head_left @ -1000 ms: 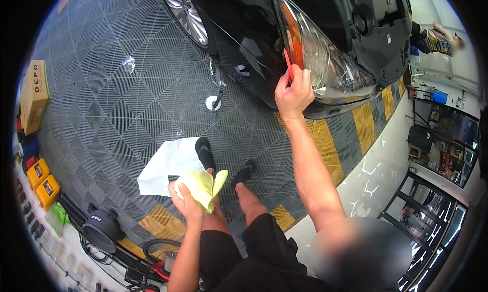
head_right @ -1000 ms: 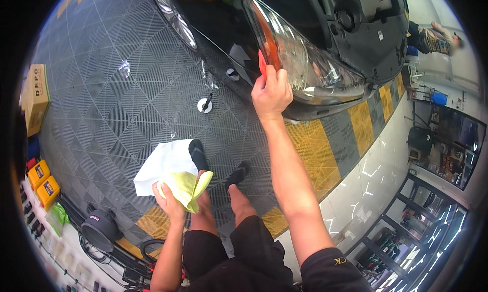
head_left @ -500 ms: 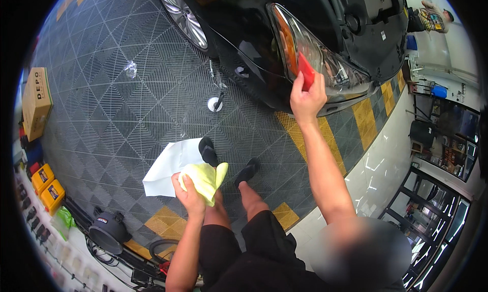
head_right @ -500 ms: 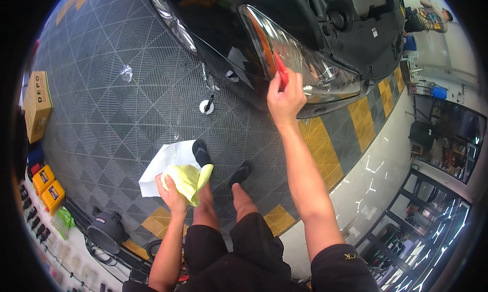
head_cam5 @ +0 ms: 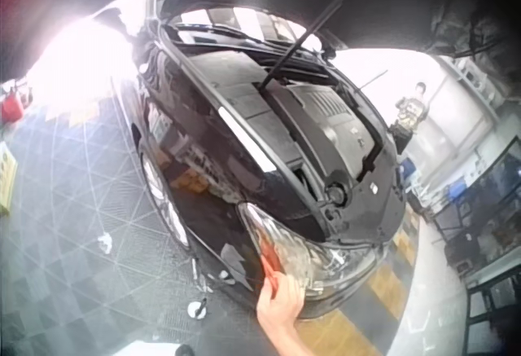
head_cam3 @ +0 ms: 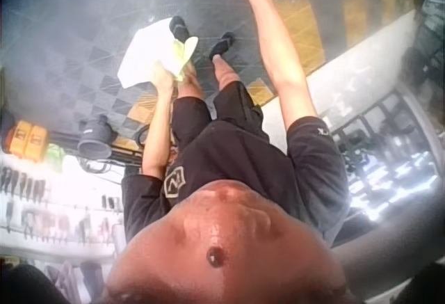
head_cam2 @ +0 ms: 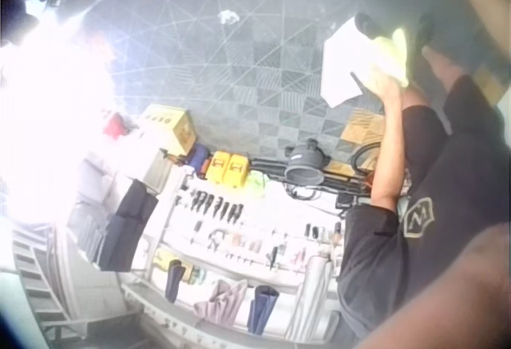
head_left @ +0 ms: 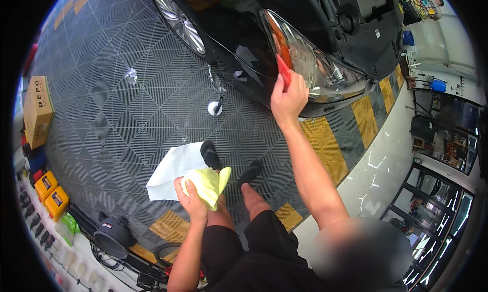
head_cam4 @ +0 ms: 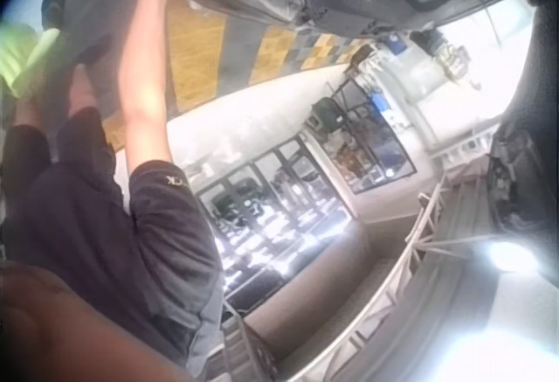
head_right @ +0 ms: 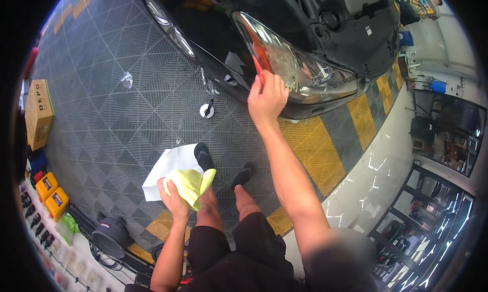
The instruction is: The person applies a clear protective film to the front bumper and headlight of a black car. They use a spray bottle, a red squeegee, and a yellow microfiber cloth to smooth the film and remove bubbles. The person retrieves a heat gun and uses it to warm the film while squeegeeing and wiping the surface.
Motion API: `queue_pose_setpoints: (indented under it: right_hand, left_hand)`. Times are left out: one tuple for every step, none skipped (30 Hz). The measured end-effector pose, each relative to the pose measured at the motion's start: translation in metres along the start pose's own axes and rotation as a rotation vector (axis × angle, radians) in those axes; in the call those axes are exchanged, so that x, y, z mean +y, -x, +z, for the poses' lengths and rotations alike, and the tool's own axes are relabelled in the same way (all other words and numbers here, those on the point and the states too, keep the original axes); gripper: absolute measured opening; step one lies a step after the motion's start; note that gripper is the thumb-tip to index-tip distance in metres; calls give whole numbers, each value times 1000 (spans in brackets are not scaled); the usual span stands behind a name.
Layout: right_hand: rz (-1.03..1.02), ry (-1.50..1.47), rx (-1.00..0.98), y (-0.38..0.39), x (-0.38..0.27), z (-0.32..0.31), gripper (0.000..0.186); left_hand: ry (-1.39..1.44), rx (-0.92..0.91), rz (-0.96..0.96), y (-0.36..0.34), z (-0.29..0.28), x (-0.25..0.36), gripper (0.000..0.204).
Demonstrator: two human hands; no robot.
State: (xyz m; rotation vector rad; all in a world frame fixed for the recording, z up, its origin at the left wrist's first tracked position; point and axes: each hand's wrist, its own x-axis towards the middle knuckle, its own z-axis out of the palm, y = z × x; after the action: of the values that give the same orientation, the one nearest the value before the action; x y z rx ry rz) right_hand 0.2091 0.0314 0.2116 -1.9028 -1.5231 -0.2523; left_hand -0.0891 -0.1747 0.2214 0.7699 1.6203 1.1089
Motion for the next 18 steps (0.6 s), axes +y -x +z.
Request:
queue_pose_setpoints:
  right_hand:
    - [21, -40, 7, 2, 1, -8, 16]
    - [42, -80, 12, 3, 5, -16, 15]
    - [47, -74, 28, 4, 13, -23, 15]
    - [51, -69, 43, 5, 21, -28, 15]
    - [70, -59, 28, 7, 27, -30, 13]
    - [51, -50, 23, 10, 31, -28, 13]
    - [30, -43, 18, 11, 32, -25, 12]
    - [8, -36, 13, 11, 34, -21, 12]
    - [-32, 1, 0, 11, 34, -15, 14]
    - [-52, 24, -6, 13, 33, -7, 16]
    - [-68, 51, -7, 13, 32, 1, 18]
    - [-84, 79, -8, 13, 30, 8, 20]
    - [-107, 107, 18, 13, 27, 17, 25]
    - [-92, 108, 28, 16, 25, 20, 25]
    - [-77, 109, 40, 19, 23, 22, 25]
    - [-70, 107, 49, 19, 20, 23, 25]
    - [-18, 62, 34, 21, 18, 22, 20]
    - [13, -9, 53, 20, 17, 17, 18]
  left_hand:
    - [-9, 10, -6, 1, -3, 0, 24]
    - [6, 24, -12, 3, -4, 0, 24]
    - [16, 27, -21, 2, -3, 0, 24]
    - [26, 31, -31, 2, -4, 0, 25]
    - [20, 21, -24, 3, -5, -2, 25]
    - [14, 13, -17, 4, -6, -4, 25]
    - [10, 6, -9, 4, -5, -5, 25]
    - [9, 6, -12, 4, -5, -6, 25]
    - [8, 5, -16, 4, -5, -6, 25]
    - [4, 5, -20, 6, -5, -7, 25]
    - [-7, 2, -12, 7, -5, -9, 25]
    - [-18, -2, -4, 7, -6, -12, 25]
    - [-30, -3, 6, 7, -7, -12, 25]
    - [-32, -11, 9, 7, -7, -12, 26]
    - [-33, -21, 12, 8, -8, -12, 27]
    - [-30, -23, 15, 9, -7, -11, 28]
    - [-40, -26, 19, 10, -6, -9, 27]
    - [-50, -28, 24, 9, -6, -8, 27]
